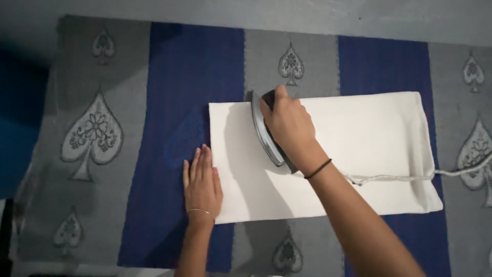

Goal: Ironing and folding a white piece of fabric on a bed surface.

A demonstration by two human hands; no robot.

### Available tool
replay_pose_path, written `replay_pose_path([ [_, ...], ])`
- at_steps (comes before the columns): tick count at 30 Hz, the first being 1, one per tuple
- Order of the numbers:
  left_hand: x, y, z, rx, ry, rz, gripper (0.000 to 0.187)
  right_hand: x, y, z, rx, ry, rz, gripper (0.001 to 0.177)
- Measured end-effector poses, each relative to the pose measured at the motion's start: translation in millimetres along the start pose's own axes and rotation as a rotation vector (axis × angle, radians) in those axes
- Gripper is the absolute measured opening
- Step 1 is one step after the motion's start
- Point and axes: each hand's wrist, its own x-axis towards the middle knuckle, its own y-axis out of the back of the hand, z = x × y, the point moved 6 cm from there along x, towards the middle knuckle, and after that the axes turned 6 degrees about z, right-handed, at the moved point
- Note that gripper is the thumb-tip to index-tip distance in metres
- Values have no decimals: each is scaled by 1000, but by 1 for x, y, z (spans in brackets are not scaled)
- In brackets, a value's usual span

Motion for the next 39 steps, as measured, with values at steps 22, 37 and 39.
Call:
replay_pose_path([
  [22, 76, -71, 134, 188, -135, -89, 65, -39, 84, 119, 3, -243, 43, 36],
  [37, 77, -70, 136, 145, -156, -42, 64, -38, 137, 250, -102, -279, 274, 39],
  [39, 78, -70, 135, 145, -150, -46, 65, -67, 132, 252, -121, -372, 151, 40],
])
